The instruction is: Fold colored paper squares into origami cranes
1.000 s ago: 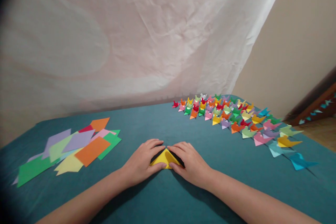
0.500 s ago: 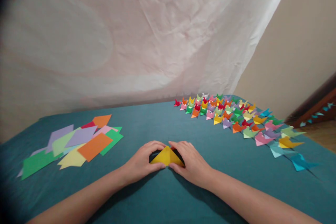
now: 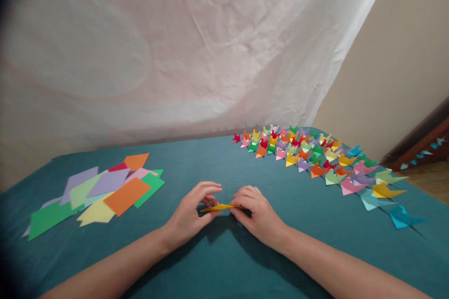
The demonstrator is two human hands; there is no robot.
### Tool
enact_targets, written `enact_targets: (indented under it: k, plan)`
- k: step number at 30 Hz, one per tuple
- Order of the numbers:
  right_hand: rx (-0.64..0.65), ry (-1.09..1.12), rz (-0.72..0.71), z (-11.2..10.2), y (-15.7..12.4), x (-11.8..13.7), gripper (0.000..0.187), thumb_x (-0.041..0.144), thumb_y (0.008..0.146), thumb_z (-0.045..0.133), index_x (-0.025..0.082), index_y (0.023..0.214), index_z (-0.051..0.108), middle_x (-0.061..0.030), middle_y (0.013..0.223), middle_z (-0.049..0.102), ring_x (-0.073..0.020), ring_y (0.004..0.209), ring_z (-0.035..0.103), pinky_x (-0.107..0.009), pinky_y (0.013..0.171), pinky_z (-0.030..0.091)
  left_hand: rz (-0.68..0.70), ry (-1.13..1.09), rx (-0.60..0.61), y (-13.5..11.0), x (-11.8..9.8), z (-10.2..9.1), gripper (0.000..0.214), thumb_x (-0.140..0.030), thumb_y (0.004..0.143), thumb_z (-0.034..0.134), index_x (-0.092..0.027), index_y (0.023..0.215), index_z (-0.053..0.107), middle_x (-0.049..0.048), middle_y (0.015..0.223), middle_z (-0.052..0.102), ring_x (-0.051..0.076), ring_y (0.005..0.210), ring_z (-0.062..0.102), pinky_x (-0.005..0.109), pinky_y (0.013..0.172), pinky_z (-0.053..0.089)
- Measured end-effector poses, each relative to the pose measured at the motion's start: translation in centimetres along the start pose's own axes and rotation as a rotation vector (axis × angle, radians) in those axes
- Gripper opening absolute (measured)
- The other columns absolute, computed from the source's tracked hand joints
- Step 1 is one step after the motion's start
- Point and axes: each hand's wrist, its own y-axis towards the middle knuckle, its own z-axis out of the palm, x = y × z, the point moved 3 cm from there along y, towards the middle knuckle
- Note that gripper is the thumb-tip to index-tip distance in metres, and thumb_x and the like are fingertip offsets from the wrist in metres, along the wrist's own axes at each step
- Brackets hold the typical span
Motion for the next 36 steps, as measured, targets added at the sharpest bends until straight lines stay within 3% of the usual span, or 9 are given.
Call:
enact_targets:
  k: [4, 6, 12, 20, 26, 32, 36]
  plan:
    - [-0.118, -0.015, -0.027, -0.6, 0.1, 0.0, 0.01, 0.02, 0.087, 0.055, 0.022, 0.087, 0.064, -0.0048, 0.083, 0.064, -0.0205, 0.088, 0.058, -0.037, 0.079, 0.047, -0.005, 0.133, 0.005, 0.2, 0.2, -0.5, 0.019, -0.015, 0.082, 0.058, -0.02, 0.099, 0.064, 0.0039, 0.096, 0.064, 0.015, 0.083, 0.06, 0.028, 0.077, 0.048]
    - [-0.151, -0.029, -0.037, -0.8, 0.1, -0.1, 0.011, 0.02, 0.087, 0.054, 0.023, 0.089, 0.065, -0.0047, 0.083, 0.064, -0.0211, 0.089, 0.058, -0.038, 0.08, 0.047, -0.003, 0.194, -0.002, 0.2, 0.4, -0.7, 0.018, -0.019, 0.086, 0.054, -0.021, 0.097, 0.068, 0.0029, 0.086, 0.066, 0.015, 0.08, 0.061, 0.027, 0.074, 0.048]
    - [-0.212, -0.112, -0.088, -1.1, 0.0, -0.4, 0.019, 0.014, 0.084, 0.056, 0.025, 0.095, 0.066, -0.0041, 0.087, 0.065, -0.0219, 0.093, 0.056, -0.042, 0.082, 0.045, 0.219, 0.469, -0.113, 0.0, -0.3, -1.5, 0.025, -0.018, 0.09, 0.049, -0.025, 0.107, 0.066, 0.0029, 0.092, 0.068, 0.014, 0.081, 0.061, 0.027, 0.07, 0.044]
    - [-0.186, -0.192, -0.201, -1.2, -0.5, 0.7, 0.03, 0.015, 0.084, 0.057, 0.034, 0.105, 0.066, -0.0021, 0.093, 0.067, -0.0219, 0.098, 0.055, -0.043, 0.086, 0.044, 0.36, 0.658, -0.095, -0.4, -1.4, -1.3, 0.024, -0.019, 0.092, 0.047, -0.026, 0.109, 0.063, 0.0026, 0.094, 0.07, 0.013, 0.085, 0.061, 0.027, 0.071, 0.042]
    - [-0.182, -0.21, -0.229, -1.3, -0.5, 0.8, 0.031, 0.014, 0.083, 0.057, 0.034, 0.106, 0.066, -0.0016, 0.09, 0.067, -0.0211, 0.095, 0.056, -0.041, 0.083, 0.043, 0.342, 0.65, -0.082, -0.3, -1.3, -1.2, 0.024, -0.019, 0.092, 0.047, -0.025, 0.108, 0.064, 0.0029, 0.092, 0.069, 0.013, 0.084, 0.061, 0.027, 0.07, 0.042]
    - [-0.2, -0.153, -0.142, -1.3, -0.4, 0.3, 0.022, 0.02, 0.087, 0.054, 0.028, 0.105, 0.064, -0.0042, 0.091, 0.065, -0.0219, 0.095, 0.056, -0.041, 0.083, 0.044, 0.247, 0.545, -0.024, -0.1, -0.4, -1.1, 0.024, -0.023, 0.092, 0.046, -0.024, 0.106, 0.066, 0.0044, 0.091, 0.069, 0.014, 0.08, 0.061, 0.028, 0.07, 0.043]
    - [-0.237, -0.065, -0.008, -1.2, -0.4, -0.6, 0.018, 0.024, 0.089, 0.051, 0.024, 0.106, 0.059, -0.0048, 0.087, 0.063, -0.0205, 0.086, 0.057, -0.038, 0.078, 0.046, 0.159, 0.437, 0.089, 0.0, 0.0, -0.9, 0.036, -0.032, 0.091, 0.051, -0.023, 0.125, 0.052, 0.0058, 0.106, 0.065, 0.018, 0.095, 0.059, 0.031, 0.083, 0.045]
